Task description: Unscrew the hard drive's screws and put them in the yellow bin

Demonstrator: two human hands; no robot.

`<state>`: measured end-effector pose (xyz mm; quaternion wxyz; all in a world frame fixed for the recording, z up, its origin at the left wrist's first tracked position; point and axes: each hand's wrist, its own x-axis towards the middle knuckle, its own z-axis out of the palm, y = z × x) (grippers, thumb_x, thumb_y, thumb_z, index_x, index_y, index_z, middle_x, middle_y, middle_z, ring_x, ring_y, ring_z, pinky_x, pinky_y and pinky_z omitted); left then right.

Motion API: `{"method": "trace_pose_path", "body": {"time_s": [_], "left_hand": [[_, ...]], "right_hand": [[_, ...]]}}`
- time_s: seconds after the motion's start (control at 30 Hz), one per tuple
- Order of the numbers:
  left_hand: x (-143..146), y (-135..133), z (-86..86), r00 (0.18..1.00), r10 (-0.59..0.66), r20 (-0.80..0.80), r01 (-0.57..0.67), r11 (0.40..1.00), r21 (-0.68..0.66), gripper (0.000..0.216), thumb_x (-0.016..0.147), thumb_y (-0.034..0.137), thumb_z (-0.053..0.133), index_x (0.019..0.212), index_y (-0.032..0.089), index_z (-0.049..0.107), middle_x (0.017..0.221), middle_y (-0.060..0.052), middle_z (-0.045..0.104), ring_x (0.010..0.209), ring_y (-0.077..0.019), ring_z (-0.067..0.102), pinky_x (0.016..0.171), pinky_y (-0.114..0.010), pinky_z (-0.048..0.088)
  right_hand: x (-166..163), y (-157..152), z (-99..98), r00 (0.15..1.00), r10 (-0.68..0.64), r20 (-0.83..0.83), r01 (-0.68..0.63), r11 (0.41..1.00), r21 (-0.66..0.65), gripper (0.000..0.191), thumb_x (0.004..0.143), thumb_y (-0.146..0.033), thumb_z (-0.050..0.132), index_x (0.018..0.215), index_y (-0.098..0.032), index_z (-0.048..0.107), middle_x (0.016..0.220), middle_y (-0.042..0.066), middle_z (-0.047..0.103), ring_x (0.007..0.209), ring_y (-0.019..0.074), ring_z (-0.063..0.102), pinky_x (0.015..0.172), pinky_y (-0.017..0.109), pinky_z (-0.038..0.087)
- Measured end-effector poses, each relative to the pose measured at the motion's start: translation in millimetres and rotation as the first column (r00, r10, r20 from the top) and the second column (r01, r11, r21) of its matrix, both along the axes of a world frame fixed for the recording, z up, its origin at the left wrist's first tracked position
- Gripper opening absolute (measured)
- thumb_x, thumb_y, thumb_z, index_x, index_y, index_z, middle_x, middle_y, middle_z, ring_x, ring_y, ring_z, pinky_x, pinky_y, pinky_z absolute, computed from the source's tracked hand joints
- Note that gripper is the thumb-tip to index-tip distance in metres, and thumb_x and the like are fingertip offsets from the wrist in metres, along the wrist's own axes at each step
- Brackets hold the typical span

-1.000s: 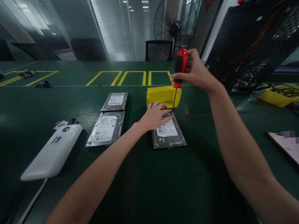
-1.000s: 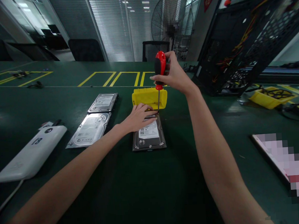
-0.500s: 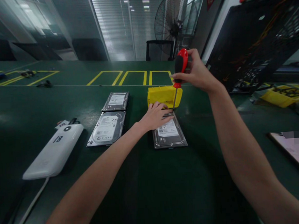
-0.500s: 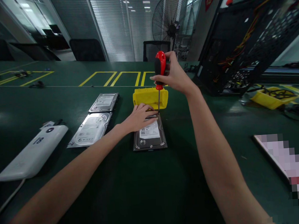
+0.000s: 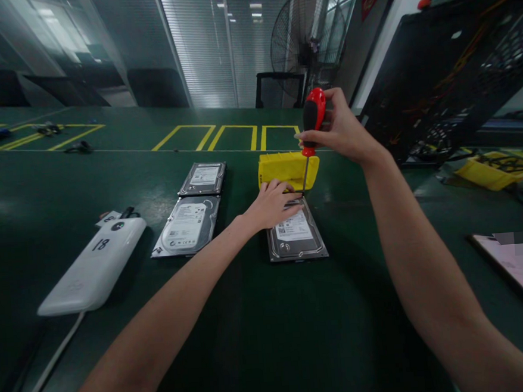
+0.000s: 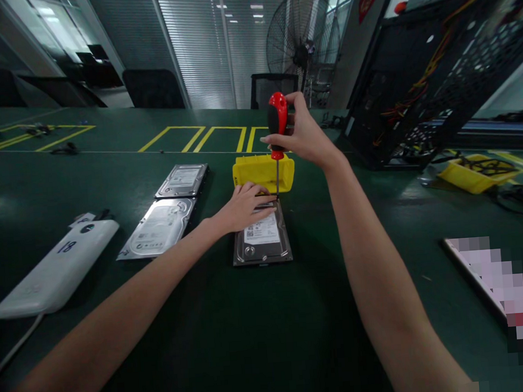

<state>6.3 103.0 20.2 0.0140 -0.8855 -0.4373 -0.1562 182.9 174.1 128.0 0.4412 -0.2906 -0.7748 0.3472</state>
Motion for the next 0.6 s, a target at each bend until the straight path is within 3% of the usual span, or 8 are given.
{"method": "trace_pose_path", "body": {"time_s": [0.23,0.43,0.6], "left_hand": [[0.5,-0.1,-0.1,1.000,0.009,-0.016,-0.009,1.000,0.011,0.044,0.096,0.046,0.035,0.125,0.021,0.056,0.121,-0.008,0.052,0.108,-0.0264,0.042,0.088,-0.039,0.034],[2.5,-2.1,1.8,0.999,0.014,-0.029,-0.012,0.999,0.046,0.043,0.096,0.045,0.036,0.124,0.021,0.058,0.121,-0.009,0.052,0.107,-0.0268,0.041,0.089,-0.040,0.034],[2.4,-2.9,2.6,1.000,0.015,-0.019,-0.014,0.999,0.052,0.043,0.096,0.045,0.037,0.123,0.020,0.059,0.119,-0.009,0.052,0.105,-0.0263,0.042,0.088,-0.039,0.035]], "right_hand": [[0.9,-0.6,-0.5,0.999,0.017,-0.042,-0.018,1.000,-0.026,0.057,0.059,-0.016,0.079,0.101,-0.029,0.044,0.097,0.000,0.058,0.082,0.0170,0.058,0.069,0.035,0.056],[-0.1,-7.0,5.4,0.997,0.065,0.043,-0.068,0.995,0.067,0.077,0.062,-0.014,0.075,0.126,-0.035,0.038,0.110,0.000,0.053,0.082,0.0142,0.059,0.071,0.032,0.058],[-1.4,-9.3,8.6,0.999,0.042,0.006,-0.043,0.996,0.074,0.063,0.059,-0.016,0.078,0.114,-0.032,0.049,0.110,0.001,0.052,0.083,0.0156,0.058,0.064,0.030,0.059]]}}
